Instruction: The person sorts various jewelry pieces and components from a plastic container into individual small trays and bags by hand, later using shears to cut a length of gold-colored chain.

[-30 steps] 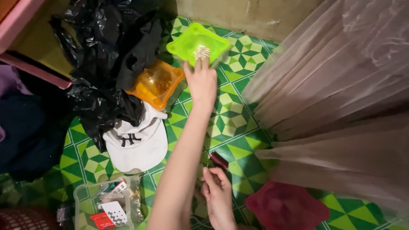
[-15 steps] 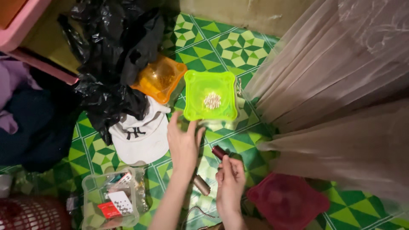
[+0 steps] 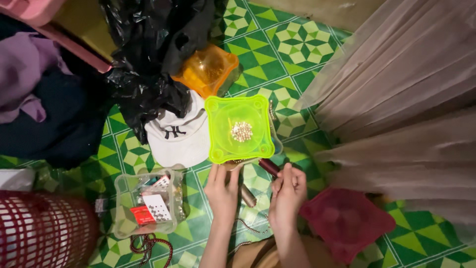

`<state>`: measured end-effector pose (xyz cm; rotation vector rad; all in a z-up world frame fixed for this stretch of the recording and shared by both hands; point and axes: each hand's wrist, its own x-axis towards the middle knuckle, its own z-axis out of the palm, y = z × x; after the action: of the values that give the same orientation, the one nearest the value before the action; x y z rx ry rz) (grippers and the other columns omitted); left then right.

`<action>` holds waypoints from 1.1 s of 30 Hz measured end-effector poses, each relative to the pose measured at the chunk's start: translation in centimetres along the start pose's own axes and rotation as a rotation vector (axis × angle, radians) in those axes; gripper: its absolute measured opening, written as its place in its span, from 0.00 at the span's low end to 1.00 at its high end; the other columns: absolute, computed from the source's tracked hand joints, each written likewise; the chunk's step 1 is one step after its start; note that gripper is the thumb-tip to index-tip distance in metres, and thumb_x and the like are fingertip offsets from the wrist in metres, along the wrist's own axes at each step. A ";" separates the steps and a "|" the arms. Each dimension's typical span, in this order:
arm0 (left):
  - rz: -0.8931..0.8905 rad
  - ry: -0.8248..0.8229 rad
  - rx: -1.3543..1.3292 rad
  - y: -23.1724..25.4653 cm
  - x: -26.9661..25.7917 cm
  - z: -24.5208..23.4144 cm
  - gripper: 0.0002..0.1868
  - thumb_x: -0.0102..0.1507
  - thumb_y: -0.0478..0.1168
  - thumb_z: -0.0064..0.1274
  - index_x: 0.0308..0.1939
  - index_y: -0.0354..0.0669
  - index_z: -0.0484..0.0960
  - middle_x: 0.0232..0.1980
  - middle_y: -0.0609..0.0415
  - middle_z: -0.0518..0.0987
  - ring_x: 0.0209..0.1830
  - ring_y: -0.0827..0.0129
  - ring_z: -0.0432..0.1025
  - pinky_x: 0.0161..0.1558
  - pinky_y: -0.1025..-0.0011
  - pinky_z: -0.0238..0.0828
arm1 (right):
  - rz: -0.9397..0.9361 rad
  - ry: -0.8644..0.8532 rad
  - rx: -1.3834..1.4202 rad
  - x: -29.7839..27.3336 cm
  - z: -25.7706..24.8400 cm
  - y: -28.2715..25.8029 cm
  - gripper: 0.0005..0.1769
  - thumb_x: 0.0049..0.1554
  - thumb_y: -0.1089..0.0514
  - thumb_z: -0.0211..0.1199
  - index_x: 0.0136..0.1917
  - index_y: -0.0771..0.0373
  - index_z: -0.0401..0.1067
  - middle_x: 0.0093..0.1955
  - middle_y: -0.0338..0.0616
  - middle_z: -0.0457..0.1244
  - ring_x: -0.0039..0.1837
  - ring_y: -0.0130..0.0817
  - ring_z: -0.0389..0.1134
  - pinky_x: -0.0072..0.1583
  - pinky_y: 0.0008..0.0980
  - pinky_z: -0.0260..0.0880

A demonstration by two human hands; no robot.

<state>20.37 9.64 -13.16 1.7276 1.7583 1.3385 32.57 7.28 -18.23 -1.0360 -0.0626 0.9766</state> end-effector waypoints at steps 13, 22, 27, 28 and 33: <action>0.095 0.019 -0.018 1.9 0.7 -7.1 0.18 0.60 0.33 0.64 0.55 0.34 0.83 0.62 0.45 0.81 0.39 0.68 0.81 0.39 0.73 0.79 | -0.053 -0.027 0.059 0.5 -1.0 0.4 0.08 0.66 0.60 0.60 0.48 0.62 0.63 0.40 0.39 0.60 0.33 0.21 0.54 0.35 0.24 0.52; -0.135 -0.033 0.025 0.0 -4.4 -13.0 0.12 0.57 0.34 0.67 0.43 0.36 0.86 0.40 0.53 0.85 0.27 0.76 0.79 0.31 0.76 0.76 | -0.011 -0.136 0.011 0.0 -0.4 -0.4 0.07 0.64 0.63 0.57 0.55 0.64 0.65 0.42 0.43 0.62 0.30 0.24 0.54 0.35 0.26 0.54; -0.168 0.006 0.054 -1.7 -8.7 -16.4 0.14 0.56 0.33 0.67 0.45 0.36 0.86 0.38 0.53 0.85 0.29 0.75 0.80 0.32 0.76 0.79 | 0.026 -0.157 -0.047 -0.1 -0.5 -0.3 0.07 0.65 0.60 0.57 0.55 0.62 0.65 0.39 0.43 0.62 0.30 0.23 0.54 0.32 0.25 0.52; -0.174 0.012 0.062 -2.1 -9.6 -17.2 0.15 0.55 0.33 0.67 0.45 0.36 0.85 0.39 0.53 0.85 0.30 0.76 0.81 0.33 0.76 0.79 | 0.046 -0.142 -0.077 -0.2 -0.4 -0.4 0.07 0.64 0.59 0.57 0.55 0.61 0.65 0.39 0.43 0.62 0.30 0.23 0.55 0.32 0.25 0.52; -0.208 0.035 0.012 -3.8 -14.3 -19.8 0.19 0.54 0.31 0.66 0.49 0.36 0.85 0.50 0.49 0.85 0.41 0.75 0.82 0.35 0.76 0.83 | 0.087 -0.184 -0.143 -0.5 -0.3 0.0 0.06 0.63 0.58 0.60 0.52 0.60 0.67 0.37 0.39 0.63 0.29 0.20 0.51 0.30 0.23 0.47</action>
<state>5.69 -10.18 -11.41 1.4880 1.9095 1.2777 32.40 6.71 -18.24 -1.0839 -0.2434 1.1580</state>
